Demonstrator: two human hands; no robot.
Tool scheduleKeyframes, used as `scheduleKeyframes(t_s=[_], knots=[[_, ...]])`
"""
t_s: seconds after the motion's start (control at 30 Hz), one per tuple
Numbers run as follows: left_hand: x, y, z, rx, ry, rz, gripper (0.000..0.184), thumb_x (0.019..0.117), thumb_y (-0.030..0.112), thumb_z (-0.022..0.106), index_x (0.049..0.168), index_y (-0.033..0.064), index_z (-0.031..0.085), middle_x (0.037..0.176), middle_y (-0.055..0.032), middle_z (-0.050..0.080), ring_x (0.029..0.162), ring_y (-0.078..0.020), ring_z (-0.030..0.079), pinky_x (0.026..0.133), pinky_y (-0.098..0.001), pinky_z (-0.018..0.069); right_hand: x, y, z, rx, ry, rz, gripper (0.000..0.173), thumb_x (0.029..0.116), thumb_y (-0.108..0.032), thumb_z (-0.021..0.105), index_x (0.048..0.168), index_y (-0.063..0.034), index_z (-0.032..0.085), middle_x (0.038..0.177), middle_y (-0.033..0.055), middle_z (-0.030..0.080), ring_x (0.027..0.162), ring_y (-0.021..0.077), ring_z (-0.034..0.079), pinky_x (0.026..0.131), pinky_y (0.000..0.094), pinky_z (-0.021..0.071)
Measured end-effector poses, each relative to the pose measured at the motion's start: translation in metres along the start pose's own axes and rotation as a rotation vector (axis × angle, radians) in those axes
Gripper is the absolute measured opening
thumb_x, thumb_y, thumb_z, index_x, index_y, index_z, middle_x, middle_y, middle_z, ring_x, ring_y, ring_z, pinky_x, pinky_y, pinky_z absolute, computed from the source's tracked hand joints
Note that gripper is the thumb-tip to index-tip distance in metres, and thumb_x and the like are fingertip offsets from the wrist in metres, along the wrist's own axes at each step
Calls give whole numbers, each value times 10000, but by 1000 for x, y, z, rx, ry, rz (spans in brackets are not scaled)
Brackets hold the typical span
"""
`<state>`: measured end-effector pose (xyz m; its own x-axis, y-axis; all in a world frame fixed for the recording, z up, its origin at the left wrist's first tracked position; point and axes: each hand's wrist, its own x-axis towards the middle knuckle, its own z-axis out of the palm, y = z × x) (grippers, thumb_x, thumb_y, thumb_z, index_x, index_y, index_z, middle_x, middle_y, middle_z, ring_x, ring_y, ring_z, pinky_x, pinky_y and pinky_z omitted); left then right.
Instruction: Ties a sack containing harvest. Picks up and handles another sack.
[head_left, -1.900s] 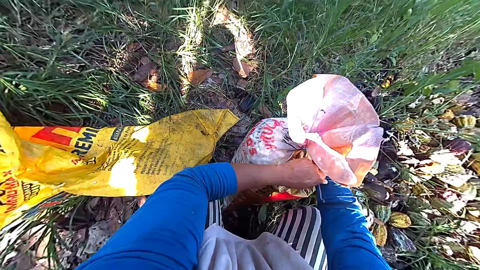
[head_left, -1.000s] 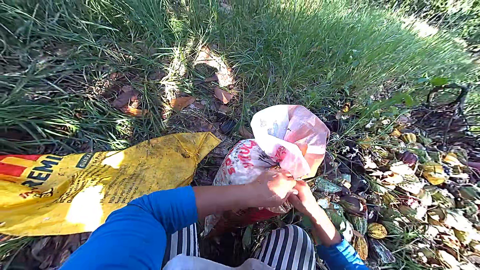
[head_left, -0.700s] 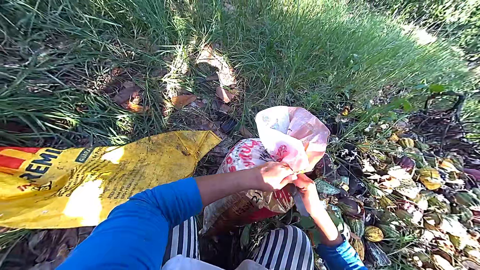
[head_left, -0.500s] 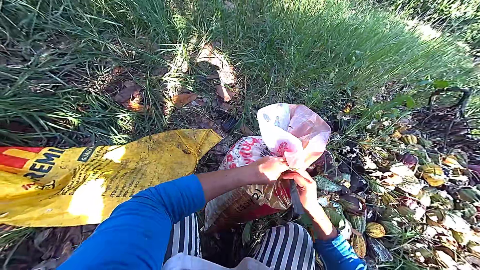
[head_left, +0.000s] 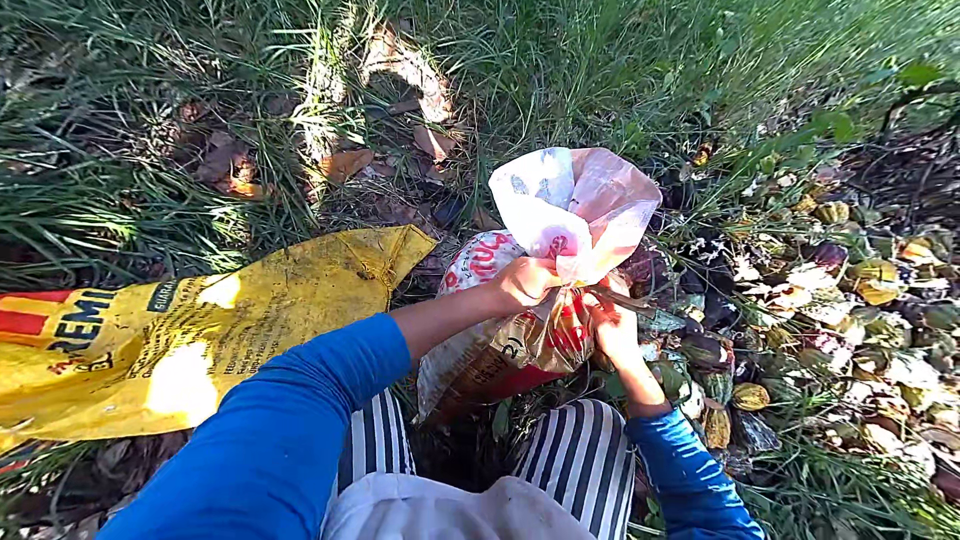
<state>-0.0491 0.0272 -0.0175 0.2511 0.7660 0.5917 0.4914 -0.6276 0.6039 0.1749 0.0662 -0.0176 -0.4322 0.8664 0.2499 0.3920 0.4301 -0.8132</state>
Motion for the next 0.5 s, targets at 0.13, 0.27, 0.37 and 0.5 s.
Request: scheduleKeyframes(t_s=[0.13, 0.27, 0.37, 0.5], knots=[[-2, 4, -7, 60, -39, 35, 158, 938, -34, 602, 950, -61, 757, 946, -240, 734, 908, -396, 730, 826, -538, 579, 0, -5, 1, -101, 36, 39, 297, 999, -60, 596, 1272, 30, 668, 1332, 165, 645, 1230, 195, 614, 1052, 399, 494], [-3, 13, -5, 158, -15, 120, 149, 921, -47, 603, 889, -46, 749, 857, -206, 730, 842, -360, 736, 777, -484, 592, 0, 15, 3, 22, 49, -243, 240, 970, -27, 589, 1141, 66, 729, 1208, 146, 715, 1167, 130, 656, 1042, 298, 514], [-5, 23, -5, 170, -91, 155, 105, 891, -58, 649, 905, -36, 751, 872, -184, 740, 841, -335, 737, 785, -464, 594, 4, 15, 9, 86, 34, -278, 198, 925, 41, 588, 1047, 89, 736, 1076, 126, 736, 1076, 98, 668, 986, 285, 533], [-8, 26, 5, 229, -124, 204, 157, 847, -62, 680, 947, 15, 774, 894, -154, 737, 878, -318, 730, 782, -461, 596, 11, 15, 15, 74, 42, -205, 129, 917, 5, 643, 1043, 22, 661, 940, 2, 677, 827, -31, 626, 771, 191, 550]])
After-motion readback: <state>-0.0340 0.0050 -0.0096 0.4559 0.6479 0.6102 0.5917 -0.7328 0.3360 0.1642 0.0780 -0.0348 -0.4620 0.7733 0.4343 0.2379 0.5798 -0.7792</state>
